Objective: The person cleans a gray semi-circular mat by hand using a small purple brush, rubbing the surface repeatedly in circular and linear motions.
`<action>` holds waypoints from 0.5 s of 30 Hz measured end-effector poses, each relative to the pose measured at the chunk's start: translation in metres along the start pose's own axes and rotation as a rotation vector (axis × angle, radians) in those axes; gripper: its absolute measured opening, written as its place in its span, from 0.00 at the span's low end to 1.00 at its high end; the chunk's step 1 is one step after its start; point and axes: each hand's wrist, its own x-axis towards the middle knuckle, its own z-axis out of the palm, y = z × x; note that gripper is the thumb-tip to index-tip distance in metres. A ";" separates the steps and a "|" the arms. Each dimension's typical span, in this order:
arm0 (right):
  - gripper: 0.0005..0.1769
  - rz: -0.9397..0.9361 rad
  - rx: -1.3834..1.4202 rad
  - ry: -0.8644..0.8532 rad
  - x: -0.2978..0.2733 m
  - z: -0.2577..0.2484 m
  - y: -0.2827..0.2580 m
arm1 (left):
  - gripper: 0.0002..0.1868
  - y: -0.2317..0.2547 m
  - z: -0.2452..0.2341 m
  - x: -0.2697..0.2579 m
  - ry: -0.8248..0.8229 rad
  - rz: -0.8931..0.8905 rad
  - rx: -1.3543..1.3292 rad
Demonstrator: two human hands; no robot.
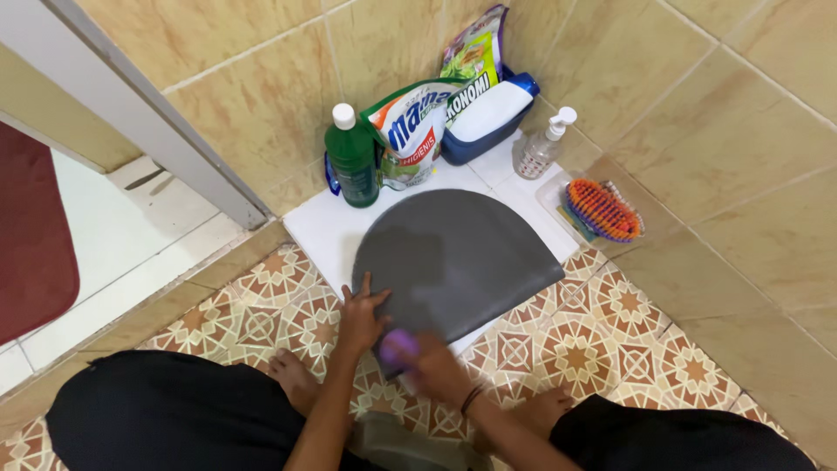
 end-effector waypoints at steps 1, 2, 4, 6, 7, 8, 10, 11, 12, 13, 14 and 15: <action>0.38 0.037 0.017 -0.049 0.002 -0.001 -0.012 | 0.30 -0.007 0.003 0.001 0.080 0.041 -0.049; 0.37 0.076 0.035 -0.096 0.004 -0.001 -0.023 | 0.28 -0.012 0.002 0.001 0.155 0.036 -0.111; 0.37 0.159 0.007 -0.101 0.010 -0.005 -0.022 | 0.24 -0.013 -0.003 -0.005 0.301 0.023 -0.238; 0.37 0.250 -0.089 -0.019 0.017 -0.019 0.015 | 0.23 -0.009 -0.012 -0.012 0.274 -0.153 -0.337; 0.36 0.318 -0.144 0.029 0.017 -0.028 0.033 | 0.23 -0.007 -0.015 -0.015 0.259 -0.242 -0.387; 0.35 0.379 -0.200 0.077 0.018 -0.041 0.052 | 0.23 -0.006 -0.016 -0.017 0.256 -0.282 -0.413; 0.37 0.489 -0.206 0.165 0.014 -0.065 0.076 | 0.22 -0.012 -0.014 -0.018 0.248 -0.362 -0.463; 0.38 0.484 -0.205 0.169 0.015 -0.066 0.077 | 0.21 -0.018 -0.010 -0.017 0.266 -0.348 -0.511; 0.38 0.481 -0.205 0.173 0.014 -0.067 0.077 | 0.19 -0.024 -0.004 -0.014 0.282 -0.331 -0.560; 0.39 0.479 -0.206 0.177 0.013 -0.068 0.076 | 0.18 -0.031 0.002 -0.014 0.298 -0.315 -0.608; 0.36 0.453 -0.179 0.140 0.016 -0.059 0.069 | 0.18 -0.037 0.007 -0.014 0.312 -0.316 -0.634; 0.34 0.428 -0.151 0.104 0.017 -0.047 0.056 | 0.18 -0.043 0.010 -0.011 0.327 -0.317 -0.659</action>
